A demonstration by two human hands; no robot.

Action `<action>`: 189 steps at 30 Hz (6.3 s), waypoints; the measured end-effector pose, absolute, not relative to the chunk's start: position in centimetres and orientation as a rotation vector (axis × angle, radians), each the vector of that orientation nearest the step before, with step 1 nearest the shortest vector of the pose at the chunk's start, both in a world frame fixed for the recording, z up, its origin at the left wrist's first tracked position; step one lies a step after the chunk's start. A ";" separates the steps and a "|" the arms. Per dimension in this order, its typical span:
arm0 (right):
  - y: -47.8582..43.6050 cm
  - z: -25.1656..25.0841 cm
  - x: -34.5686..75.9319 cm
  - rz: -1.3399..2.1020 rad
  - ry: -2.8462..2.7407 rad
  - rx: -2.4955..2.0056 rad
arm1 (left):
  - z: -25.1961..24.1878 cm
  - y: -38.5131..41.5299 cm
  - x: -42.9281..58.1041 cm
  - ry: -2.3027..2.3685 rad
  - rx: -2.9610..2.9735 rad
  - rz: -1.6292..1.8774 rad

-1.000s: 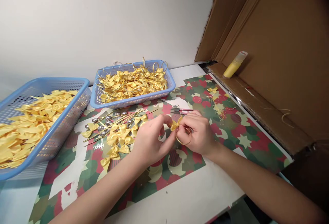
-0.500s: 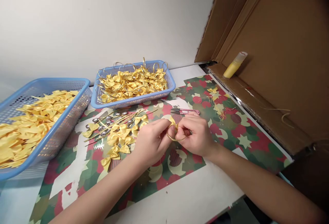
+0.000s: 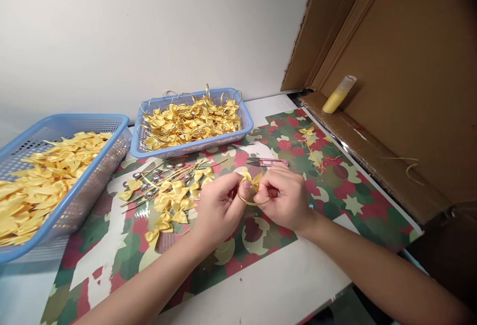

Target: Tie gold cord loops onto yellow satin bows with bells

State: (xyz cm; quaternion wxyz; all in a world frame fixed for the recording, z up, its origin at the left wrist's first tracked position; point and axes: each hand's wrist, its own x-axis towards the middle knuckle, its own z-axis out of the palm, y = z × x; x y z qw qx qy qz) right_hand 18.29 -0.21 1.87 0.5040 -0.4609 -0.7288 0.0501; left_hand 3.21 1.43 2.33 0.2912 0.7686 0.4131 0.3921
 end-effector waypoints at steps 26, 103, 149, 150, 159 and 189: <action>-0.3 1.9 18.7 0.222 -1.830 -1.021 | 2.2 1.6 2.8 0.925 1.911 0.868; 1.7 1.9 21.2 0.250 -2.300 -0.899 | 4.0 4.3 1.1 0.773 1.242 0.319; 1.8 0.9 22.2 -0.106 -1.945 -1.107 | 3.1 1.8 3.2 0.864 1.091 0.756; 1.8 0.9 22.2 -0.116 -1.946 -1.100 | 3.1 1.7 3.2 0.868 1.097 0.753; 1.8 1.0 22.4 -0.188 -1.975 -1.077 | 3.6 1.6 3.1 0.868 1.163 0.745; 4.4 -0.9 25.1 0.065 -1.919 -1.835 | 3.3 3.3 1.9 0.950 1.313 0.828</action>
